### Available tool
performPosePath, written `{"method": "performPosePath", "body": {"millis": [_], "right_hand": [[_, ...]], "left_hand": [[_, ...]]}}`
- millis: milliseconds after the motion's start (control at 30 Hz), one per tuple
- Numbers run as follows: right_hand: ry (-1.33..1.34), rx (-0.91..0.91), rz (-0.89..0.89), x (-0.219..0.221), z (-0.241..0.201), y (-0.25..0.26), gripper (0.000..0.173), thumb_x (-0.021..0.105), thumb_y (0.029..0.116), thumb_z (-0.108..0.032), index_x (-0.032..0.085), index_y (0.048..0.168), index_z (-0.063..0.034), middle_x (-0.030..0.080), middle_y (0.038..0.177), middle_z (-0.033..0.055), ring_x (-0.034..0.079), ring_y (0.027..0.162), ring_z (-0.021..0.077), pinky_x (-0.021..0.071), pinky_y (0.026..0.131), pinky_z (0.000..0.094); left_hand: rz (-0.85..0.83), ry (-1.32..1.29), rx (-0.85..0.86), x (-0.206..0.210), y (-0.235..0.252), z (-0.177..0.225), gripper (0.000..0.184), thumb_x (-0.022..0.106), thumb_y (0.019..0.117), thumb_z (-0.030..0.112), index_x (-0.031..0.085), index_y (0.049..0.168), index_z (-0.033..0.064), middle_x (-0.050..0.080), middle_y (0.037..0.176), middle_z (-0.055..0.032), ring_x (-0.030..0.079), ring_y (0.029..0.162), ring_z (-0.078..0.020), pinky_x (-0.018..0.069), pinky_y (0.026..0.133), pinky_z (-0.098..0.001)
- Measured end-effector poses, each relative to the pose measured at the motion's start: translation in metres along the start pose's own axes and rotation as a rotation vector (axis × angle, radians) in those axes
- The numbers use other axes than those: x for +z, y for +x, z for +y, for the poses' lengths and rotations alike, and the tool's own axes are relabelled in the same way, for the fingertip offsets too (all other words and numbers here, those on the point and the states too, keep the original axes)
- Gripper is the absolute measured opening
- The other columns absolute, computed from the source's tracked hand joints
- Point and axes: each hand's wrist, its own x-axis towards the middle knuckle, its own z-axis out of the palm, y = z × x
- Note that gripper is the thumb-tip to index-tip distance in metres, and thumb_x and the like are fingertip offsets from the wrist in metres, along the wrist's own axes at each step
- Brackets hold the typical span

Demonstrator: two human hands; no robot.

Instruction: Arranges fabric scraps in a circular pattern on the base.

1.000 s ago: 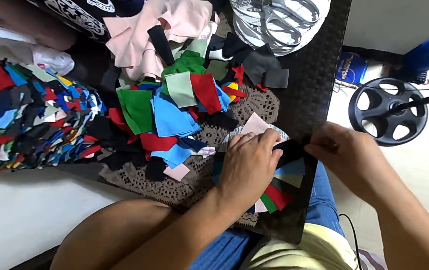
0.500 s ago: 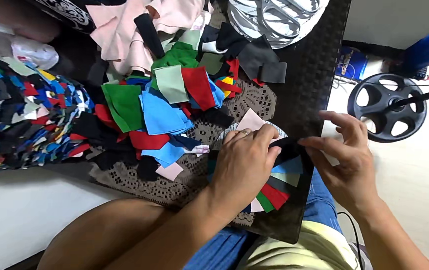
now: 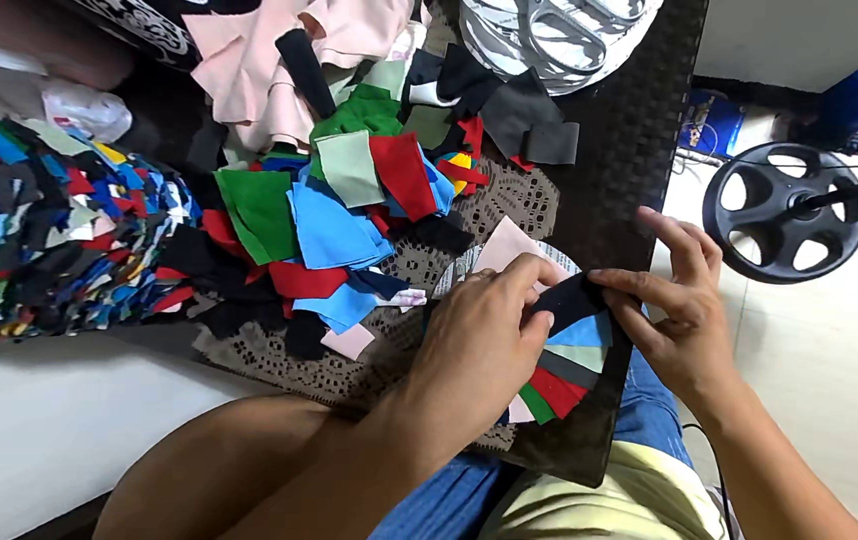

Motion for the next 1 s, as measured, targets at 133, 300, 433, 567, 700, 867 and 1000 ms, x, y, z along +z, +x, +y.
{"method": "performPosePath", "body": {"millis": [133, 300, 433, 567, 700, 867, 1000], "right_hand": [[0.013, 0.004, 0.009, 0.002, 0.002, -0.001, 0.015, 0.067, 0.0953, -0.026, 0.082, 0.099, -0.0232, 0.051, 0.151, 0.0154, 0.032, 0.148, 0.0365, 0.0265, 0.116, 0.0569], [0.018, 0.013, 0.011, 0.003, 0.002, -0.002, 0.017, 0.066, 0.0964, -0.028, 0.082, 0.099, -0.0238, 0.05, 0.151, 0.0153, 0.031, 0.148, 0.0366, 0.0275, 0.114, 0.057], [0.022, 0.011, 0.012, 0.003, 0.003, -0.001, 0.018, 0.065, 0.0964, -0.028, 0.082, 0.099, -0.0227, 0.051, 0.151, 0.016, 0.033, 0.147, 0.0373, 0.029, 0.112, 0.0576], [0.016, 0.012, 0.01, 0.002, 0.002, -0.001, 0.017, 0.066, 0.0957, -0.028, 0.082, 0.098, -0.0229, 0.052, 0.15, 0.0165, 0.034, 0.147, 0.0384, 0.0288, 0.114, 0.0581], [0.013, 0.017, 0.007, 0.002, 0.001, -0.001, 0.018, 0.066, 0.0953, -0.028, 0.082, 0.098, -0.0228, 0.053, 0.149, 0.0173, 0.034, 0.146, 0.0399, 0.0299, 0.113, 0.0587], [0.009, 0.013, 0.01, 0.002, 0.001, -0.001, 0.018, 0.065, 0.0954, -0.027, 0.082, 0.098, -0.023, 0.052, 0.149, 0.0172, 0.034, 0.146, 0.0406, 0.0296, 0.112, 0.0596], [0.011, 0.013, 0.009, 0.002, 0.002, -0.001, 0.018, 0.065, 0.0951, -0.027, 0.082, 0.099, -0.0233, 0.052, 0.15, 0.0172, 0.034, 0.146, 0.041, 0.0299, 0.112, 0.0593]], "left_hand": [[-0.006, -0.077, -0.011, -0.001, 0.0, -0.003, 0.016, 0.058, 0.1004, 0.022, 0.07, 0.111, 0.0186, 0.066, 0.079, 0.006, 0.063, 0.068, -0.0039, 0.0536, 0.063, -0.0245], [0.087, 0.186, 0.093, 0.007, 0.001, -0.005, 0.015, 0.06, 0.0986, 0.019, 0.071, 0.107, 0.0133, 0.06, 0.067, -0.0004, 0.058, 0.058, -0.0159, 0.0487, 0.054, -0.0359], [0.195, 0.336, 0.291, 0.008, -0.003, -0.008, 0.018, 0.058, 0.0951, 0.014, 0.074, 0.1, 0.0084, 0.067, 0.083, -0.0075, 0.067, 0.077, -0.0268, 0.0544, 0.065, -0.0425], [0.09, 0.274, 0.586, -0.003, -0.002, -0.025, 0.022, 0.054, 0.0956, 0.008, 0.076, 0.098, 0.0133, 0.072, 0.11, -0.0072, 0.066, 0.113, -0.0282, 0.0534, 0.094, -0.0447], [0.035, 0.266, 0.709, -0.006, 0.001, -0.037, 0.024, 0.053, 0.0999, 0.008, 0.075, 0.109, 0.0129, 0.073, 0.117, -0.007, 0.065, 0.119, -0.0253, 0.0492, 0.103, -0.044], [0.041, 0.271, 0.748, -0.004, 0.007, -0.038, 0.022, 0.055, 0.1011, 0.01, 0.077, 0.104, 0.0109, 0.075, 0.111, -0.0062, 0.068, 0.113, -0.0239, 0.0511, 0.102, -0.0406], [0.07, 0.267, 0.739, -0.001, 0.01, -0.04, 0.021, 0.057, 0.1014, 0.014, 0.078, 0.1, 0.0113, 0.075, 0.104, -0.0053, 0.07, 0.106, -0.0216, 0.0536, 0.098, -0.0373]]}}
